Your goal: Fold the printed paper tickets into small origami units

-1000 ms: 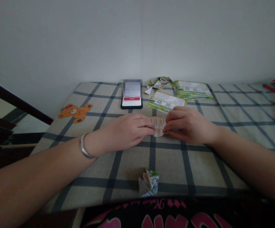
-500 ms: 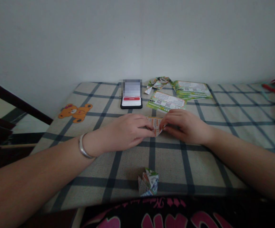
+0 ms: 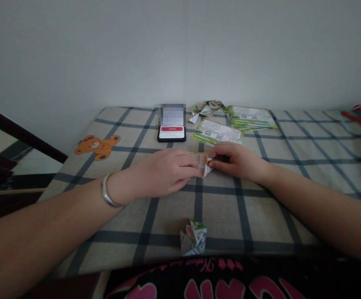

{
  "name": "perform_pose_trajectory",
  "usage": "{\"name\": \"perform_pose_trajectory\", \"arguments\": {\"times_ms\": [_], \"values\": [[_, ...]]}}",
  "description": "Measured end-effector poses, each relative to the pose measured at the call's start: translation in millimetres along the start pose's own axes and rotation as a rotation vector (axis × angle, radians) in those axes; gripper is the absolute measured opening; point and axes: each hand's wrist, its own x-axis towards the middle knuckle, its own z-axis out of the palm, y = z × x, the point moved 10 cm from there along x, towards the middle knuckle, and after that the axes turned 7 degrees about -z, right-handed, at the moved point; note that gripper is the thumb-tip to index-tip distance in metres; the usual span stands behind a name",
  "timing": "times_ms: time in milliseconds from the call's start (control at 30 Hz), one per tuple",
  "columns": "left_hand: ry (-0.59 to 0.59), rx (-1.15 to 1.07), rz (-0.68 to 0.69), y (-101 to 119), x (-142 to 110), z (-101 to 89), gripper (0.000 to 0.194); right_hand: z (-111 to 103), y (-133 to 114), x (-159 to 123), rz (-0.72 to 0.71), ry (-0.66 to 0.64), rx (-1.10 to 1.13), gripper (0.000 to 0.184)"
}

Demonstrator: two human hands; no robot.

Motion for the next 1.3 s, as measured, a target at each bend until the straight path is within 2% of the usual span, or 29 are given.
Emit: {"name": "perform_pose_trajectory", "arguments": {"times_ms": [367, 633, 833, 1067, 1300], "values": [[-0.026, 0.06, -0.003, 2.0, -0.1, 0.6, 0.025, -2.7, 7.0, 0.3, 0.054, 0.055, -0.143, 0.017], [-0.04, 0.103, -0.008, 1.9, -2.1, 4.4, 0.028, -3.4, 2.8, 0.8, 0.048, 0.066, -0.26, 0.018], [-0.013, 0.112, 0.0, 3.7, -1.6, 2.5, 0.03, -3.1, 4.7, 0.4, 0.064, 0.058, -0.27, 0.016], [-0.052, 0.107, -0.005, 3.5, -1.2, 4.7, 0.032, -5.6, 6.3, -0.4, 0.094, 0.099, -0.243, 0.011], [-0.06, 0.092, -0.019, 1.3, -1.7, 6.4, 0.032, -11.8, 0.0, -3.3, 0.056, 0.144, -0.244, 0.012]]}}
